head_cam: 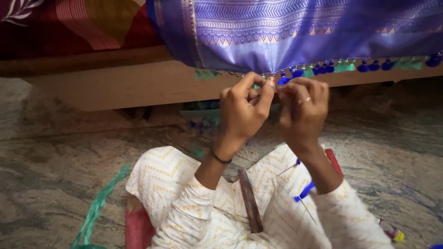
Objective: Applying decorative tassels and beads to the edge of a saree.
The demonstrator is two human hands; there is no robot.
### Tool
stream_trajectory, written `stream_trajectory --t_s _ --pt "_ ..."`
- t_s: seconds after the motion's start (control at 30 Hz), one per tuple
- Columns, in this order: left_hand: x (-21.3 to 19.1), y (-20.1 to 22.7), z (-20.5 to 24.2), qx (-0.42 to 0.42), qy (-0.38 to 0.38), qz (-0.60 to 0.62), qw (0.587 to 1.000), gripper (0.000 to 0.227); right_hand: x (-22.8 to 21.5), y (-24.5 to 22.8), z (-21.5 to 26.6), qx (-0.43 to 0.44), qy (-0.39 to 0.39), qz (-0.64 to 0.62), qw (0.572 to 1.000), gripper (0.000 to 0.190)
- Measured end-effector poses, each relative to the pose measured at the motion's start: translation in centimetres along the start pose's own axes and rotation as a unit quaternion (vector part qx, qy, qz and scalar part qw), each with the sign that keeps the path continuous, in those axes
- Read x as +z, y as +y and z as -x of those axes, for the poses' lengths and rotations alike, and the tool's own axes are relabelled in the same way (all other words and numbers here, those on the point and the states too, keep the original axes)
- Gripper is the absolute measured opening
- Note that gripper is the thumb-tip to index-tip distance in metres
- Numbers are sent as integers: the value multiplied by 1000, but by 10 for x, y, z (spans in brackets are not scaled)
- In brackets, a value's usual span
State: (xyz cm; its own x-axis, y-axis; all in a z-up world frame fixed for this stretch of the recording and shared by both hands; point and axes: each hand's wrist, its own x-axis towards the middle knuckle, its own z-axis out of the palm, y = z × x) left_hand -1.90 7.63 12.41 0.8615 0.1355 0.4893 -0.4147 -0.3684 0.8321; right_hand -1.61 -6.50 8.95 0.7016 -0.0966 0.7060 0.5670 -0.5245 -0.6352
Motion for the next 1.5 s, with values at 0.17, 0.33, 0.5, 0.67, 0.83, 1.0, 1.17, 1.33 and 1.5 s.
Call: stream_trajectory --t_s 0.17,0.33,0.5,0.67,0.83,1.0,1.17,1.33,1.5 --pt "0 6 -6 44 -45 -12 998 33 -18 14 -13 -339 16 213 916 11" --pt "6 -11 -18 348 19 -124 929 32 -22 10 -24 -436 -77 269 855 27" --pt "5 -10 -17 48 -40 91 994 21 -13 5 -23 -193 -79 97 973 15" --pt "-4 -7 -13 81 -51 25 995 9 -18 11 -37 106 -108 -206 967 3" --pt "-4 -21 -3 19 -34 -2 999 10 -13 37 -27 137 -132 -278 941 7" --pt "-7 -19 10 -18 -4 19 1000 14 -3 33 -29 234 -125 -252 931 11" --pt "-7 -28 13 -28 -16 15 999 16 17 38 -33 384 -175 -344 839 12" --pt "0 -47 18 -35 -22 0 999 5 24 45 -26 401 -156 -460 777 6" --pt "6 -42 8 -79 -48 61 994 14 22 46 -23 380 -149 -448 796 6"
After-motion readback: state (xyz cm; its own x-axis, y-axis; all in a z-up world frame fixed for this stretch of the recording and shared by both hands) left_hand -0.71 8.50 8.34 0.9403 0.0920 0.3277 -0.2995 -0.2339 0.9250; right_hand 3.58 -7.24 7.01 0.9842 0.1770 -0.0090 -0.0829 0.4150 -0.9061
